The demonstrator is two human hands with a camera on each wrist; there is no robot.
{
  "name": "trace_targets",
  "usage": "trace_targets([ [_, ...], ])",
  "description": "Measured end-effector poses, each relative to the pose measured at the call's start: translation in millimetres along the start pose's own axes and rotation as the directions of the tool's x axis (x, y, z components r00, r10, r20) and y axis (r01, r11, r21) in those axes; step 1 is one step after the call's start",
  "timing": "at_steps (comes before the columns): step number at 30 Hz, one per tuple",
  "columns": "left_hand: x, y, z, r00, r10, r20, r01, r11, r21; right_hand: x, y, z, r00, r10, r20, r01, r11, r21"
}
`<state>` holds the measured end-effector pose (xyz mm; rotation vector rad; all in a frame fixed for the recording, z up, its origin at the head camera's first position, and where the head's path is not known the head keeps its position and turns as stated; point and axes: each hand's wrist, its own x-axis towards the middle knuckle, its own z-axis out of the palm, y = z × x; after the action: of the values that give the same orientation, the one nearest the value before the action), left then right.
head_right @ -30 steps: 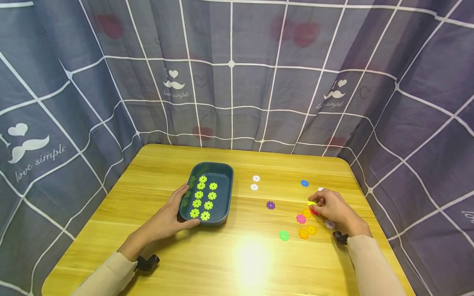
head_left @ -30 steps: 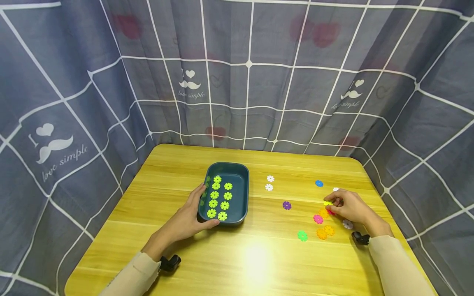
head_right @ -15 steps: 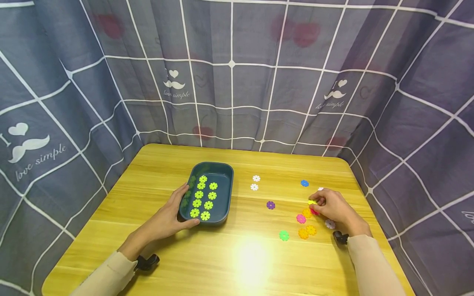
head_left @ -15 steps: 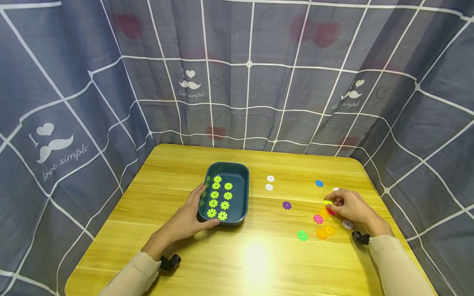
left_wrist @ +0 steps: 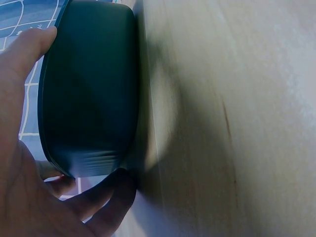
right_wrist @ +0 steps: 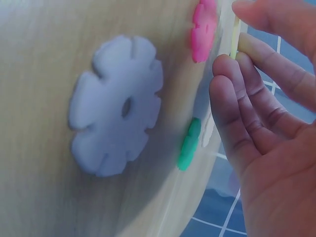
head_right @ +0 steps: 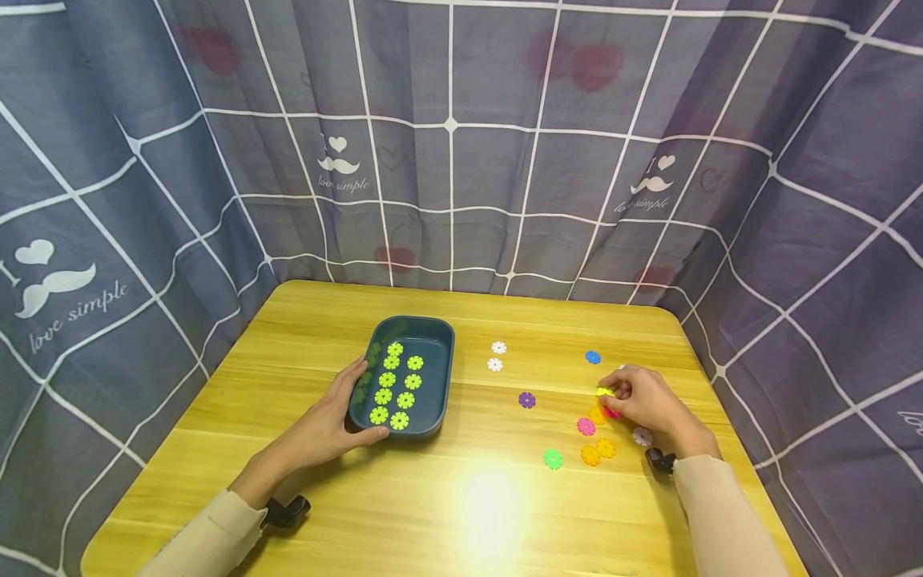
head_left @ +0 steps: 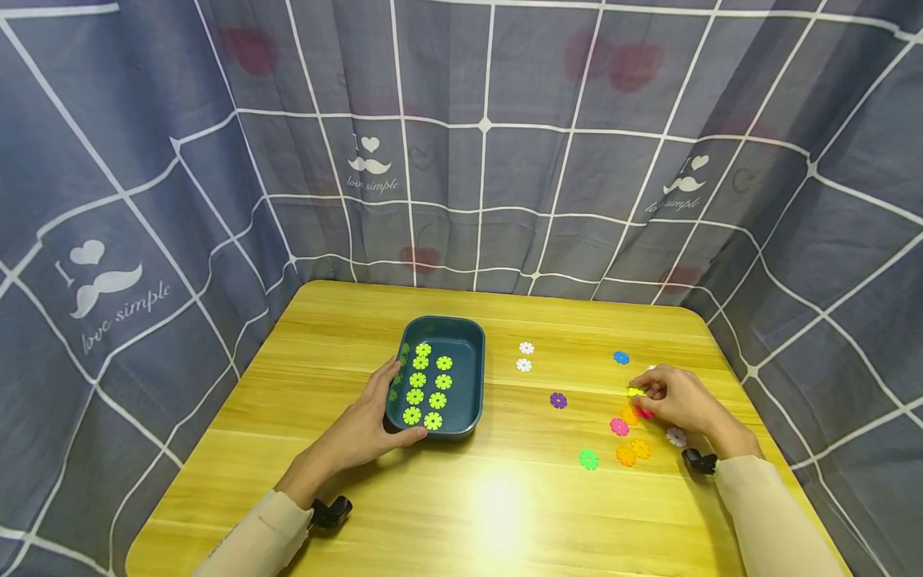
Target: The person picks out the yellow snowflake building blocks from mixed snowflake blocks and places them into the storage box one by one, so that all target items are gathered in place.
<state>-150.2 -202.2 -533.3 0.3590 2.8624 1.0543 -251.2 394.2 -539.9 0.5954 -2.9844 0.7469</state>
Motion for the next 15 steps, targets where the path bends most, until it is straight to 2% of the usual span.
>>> trace_targets([
  [15, 0.1, -0.8, 0.0, 1.000, 0.005, 0.000, -0.005, 1.000, -0.003, 8.5, -13.1, -0.1, 0.999, -0.044, -0.030, 0.044, 0.999, 0.002],
])
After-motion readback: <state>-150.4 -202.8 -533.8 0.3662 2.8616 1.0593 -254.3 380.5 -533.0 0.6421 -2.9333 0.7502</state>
